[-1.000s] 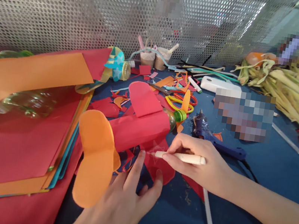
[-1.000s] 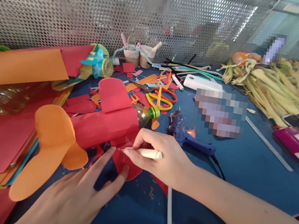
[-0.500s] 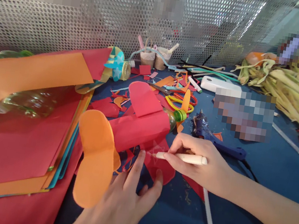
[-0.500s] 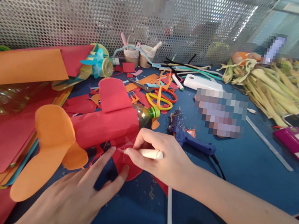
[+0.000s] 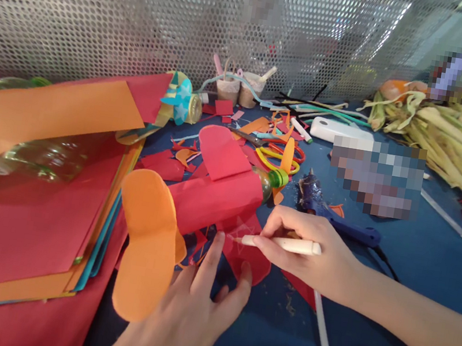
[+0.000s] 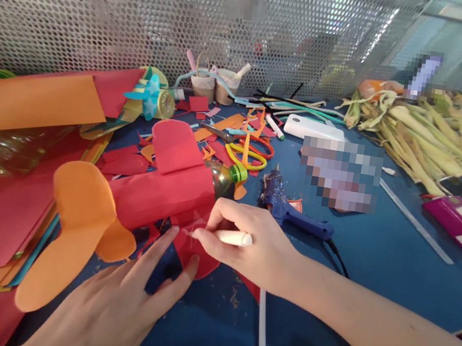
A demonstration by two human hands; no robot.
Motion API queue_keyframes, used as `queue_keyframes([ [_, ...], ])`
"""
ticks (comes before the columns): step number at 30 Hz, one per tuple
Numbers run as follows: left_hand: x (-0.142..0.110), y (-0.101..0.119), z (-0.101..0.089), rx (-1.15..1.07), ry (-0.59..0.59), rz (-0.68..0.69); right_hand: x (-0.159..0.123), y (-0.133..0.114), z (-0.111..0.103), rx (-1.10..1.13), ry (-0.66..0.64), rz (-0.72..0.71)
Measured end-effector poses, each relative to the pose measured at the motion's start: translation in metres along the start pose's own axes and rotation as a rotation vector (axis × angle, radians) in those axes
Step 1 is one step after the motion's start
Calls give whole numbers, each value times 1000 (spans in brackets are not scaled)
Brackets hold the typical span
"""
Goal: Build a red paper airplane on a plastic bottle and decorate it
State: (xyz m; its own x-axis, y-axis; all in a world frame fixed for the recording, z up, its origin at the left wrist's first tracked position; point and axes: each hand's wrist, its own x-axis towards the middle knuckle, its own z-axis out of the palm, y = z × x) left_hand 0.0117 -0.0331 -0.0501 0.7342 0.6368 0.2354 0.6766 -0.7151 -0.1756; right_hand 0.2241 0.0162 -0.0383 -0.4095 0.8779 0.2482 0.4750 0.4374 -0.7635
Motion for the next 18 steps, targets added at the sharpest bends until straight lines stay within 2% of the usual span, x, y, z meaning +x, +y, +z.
queue_keyframes([
  [9,3,0,1,-10,11,2,2,-2,0,-18,9,-4],
  [18,1,0,1,19,14,13,2,-4,-2,57,-35,20],
])
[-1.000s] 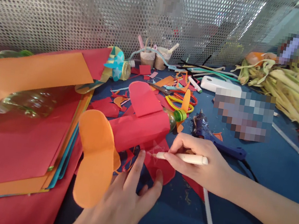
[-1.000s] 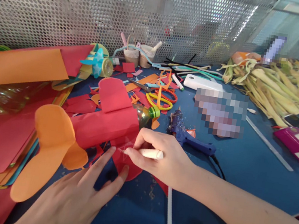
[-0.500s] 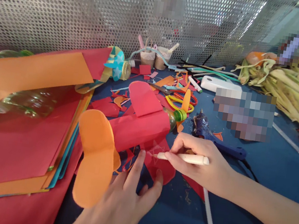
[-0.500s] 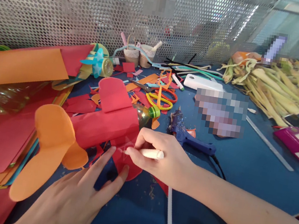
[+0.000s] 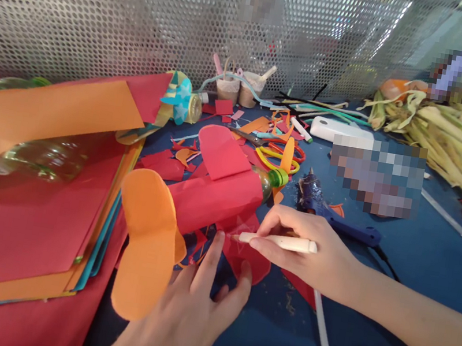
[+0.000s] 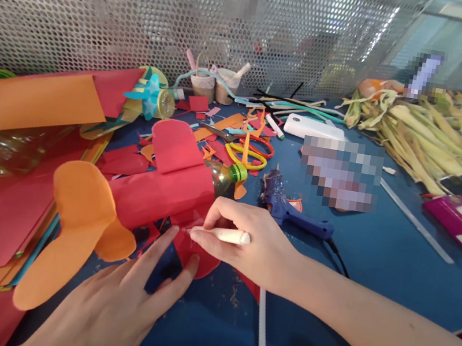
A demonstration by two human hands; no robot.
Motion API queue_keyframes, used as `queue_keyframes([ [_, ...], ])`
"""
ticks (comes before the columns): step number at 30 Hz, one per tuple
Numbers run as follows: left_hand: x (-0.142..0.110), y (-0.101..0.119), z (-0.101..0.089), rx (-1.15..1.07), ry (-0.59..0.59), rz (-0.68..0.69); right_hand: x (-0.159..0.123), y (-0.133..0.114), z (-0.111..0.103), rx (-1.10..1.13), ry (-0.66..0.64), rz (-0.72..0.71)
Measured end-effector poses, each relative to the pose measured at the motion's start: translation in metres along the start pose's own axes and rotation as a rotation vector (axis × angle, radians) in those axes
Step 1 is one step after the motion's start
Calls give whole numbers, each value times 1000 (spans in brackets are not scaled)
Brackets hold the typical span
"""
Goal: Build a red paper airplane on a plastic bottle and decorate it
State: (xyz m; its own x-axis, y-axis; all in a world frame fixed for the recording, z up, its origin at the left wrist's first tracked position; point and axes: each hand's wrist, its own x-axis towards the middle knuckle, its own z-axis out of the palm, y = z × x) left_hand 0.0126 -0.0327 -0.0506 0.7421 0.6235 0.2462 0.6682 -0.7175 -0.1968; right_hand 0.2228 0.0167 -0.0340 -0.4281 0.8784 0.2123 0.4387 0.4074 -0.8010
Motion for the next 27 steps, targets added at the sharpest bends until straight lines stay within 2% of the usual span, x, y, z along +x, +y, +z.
queue_keyframes([
  [7,0,-1,1,-19,5,2,1,2,0,10,-23,6],
  [12,0,-1,1,-18,13,-4,0,0,1,-47,34,27],
  [27,-1,-1,2,4,0,-4,2,0,0,-12,11,15],
])
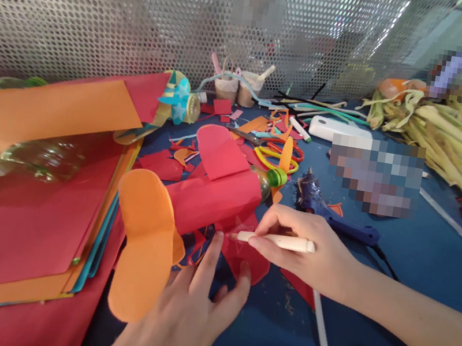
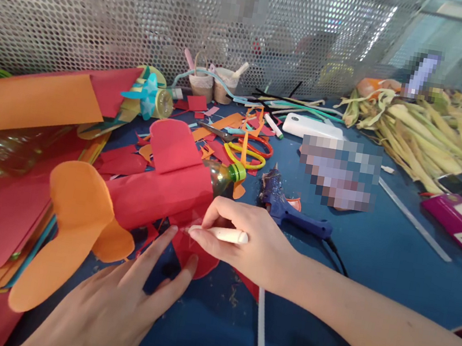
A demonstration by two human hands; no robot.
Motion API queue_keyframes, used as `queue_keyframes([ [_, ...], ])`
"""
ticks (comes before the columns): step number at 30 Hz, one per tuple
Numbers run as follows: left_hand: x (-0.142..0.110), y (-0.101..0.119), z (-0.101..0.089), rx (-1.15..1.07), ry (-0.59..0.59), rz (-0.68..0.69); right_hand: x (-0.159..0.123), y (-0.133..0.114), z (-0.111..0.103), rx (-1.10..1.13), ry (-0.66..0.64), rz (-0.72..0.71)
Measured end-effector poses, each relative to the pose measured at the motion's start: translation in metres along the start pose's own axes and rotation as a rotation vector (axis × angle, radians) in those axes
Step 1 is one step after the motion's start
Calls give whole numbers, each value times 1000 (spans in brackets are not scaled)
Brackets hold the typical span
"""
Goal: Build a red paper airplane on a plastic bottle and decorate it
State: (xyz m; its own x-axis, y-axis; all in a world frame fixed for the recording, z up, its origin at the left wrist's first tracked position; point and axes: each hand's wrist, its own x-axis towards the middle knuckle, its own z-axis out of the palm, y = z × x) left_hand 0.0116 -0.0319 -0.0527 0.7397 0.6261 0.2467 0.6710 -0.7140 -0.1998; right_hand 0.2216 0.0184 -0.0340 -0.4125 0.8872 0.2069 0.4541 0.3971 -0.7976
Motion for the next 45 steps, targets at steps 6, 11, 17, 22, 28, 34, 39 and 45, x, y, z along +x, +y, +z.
queue_keyframes([
  [6,0,0,-2,-1,-21,4,-1,0,-1,-3,-16,8],
  [11,-4,0,2,19,-89,16,-1,0,-1,-52,24,17],
  [17,-7,0,2,19,-93,18,-1,-1,-2,-70,22,8],
  [22,-5,1,0,9,-59,11,-2,1,-1,-65,21,25],
  [28,-5,0,0,28,-74,18,-1,2,0,-63,39,19],
  [34,-2,0,-1,16,-52,7,-2,1,-1,-64,39,24],
  [39,0,2,-1,3,-30,0,-2,1,0,-63,35,20],
  [45,-2,1,-1,12,-45,13,-2,2,-1,-63,35,25],
])
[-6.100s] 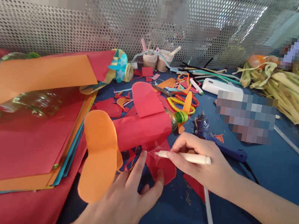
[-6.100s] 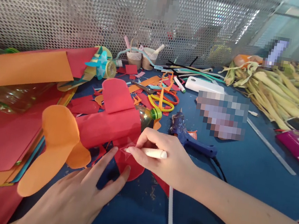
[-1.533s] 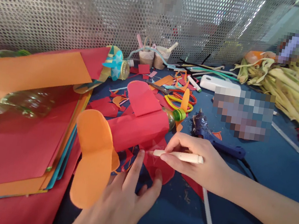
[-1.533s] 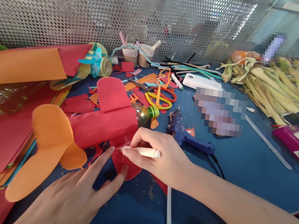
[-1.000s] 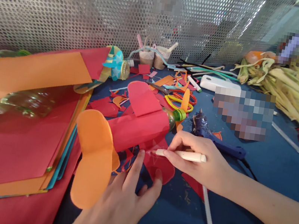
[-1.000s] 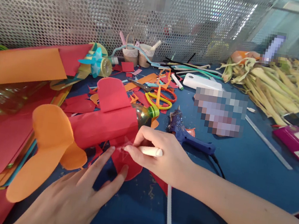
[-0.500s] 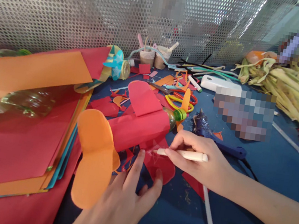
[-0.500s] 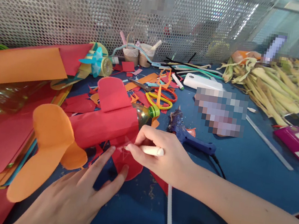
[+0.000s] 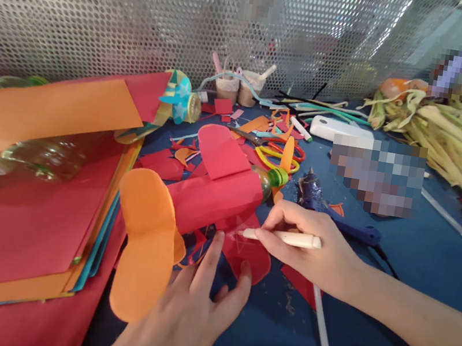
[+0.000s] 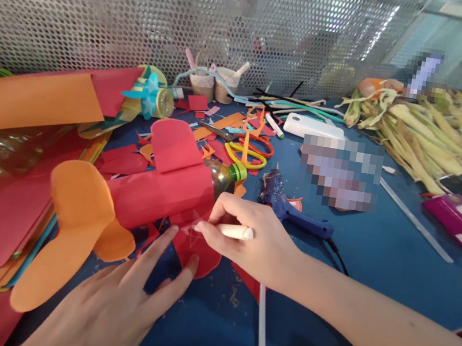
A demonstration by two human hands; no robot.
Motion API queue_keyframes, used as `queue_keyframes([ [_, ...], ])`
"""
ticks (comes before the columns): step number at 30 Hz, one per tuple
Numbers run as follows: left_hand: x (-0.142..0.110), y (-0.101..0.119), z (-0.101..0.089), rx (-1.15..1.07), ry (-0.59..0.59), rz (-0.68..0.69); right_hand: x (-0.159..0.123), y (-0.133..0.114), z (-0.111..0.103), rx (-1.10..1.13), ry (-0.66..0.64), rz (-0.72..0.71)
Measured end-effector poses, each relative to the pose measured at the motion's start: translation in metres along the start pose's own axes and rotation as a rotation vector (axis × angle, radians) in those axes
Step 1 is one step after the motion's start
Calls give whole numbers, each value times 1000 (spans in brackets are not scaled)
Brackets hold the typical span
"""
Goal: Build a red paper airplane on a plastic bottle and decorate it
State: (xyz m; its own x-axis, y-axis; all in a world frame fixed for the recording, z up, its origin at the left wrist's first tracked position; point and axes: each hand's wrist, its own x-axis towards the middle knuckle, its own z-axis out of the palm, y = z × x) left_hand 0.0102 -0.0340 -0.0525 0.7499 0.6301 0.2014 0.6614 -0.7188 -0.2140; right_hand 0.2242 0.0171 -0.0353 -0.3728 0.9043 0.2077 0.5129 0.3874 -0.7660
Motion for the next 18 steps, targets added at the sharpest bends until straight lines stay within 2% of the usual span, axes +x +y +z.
queue_keyframes([
  [5,-3,0,2,12,-50,-2,2,-1,0,5,-5,10],
  [14,-2,0,2,-7,-34,6,0,1,0,1,-3,-5],
  [18,-4,0,2,5,-64,8,0,1,0,-1,-15,0],
])
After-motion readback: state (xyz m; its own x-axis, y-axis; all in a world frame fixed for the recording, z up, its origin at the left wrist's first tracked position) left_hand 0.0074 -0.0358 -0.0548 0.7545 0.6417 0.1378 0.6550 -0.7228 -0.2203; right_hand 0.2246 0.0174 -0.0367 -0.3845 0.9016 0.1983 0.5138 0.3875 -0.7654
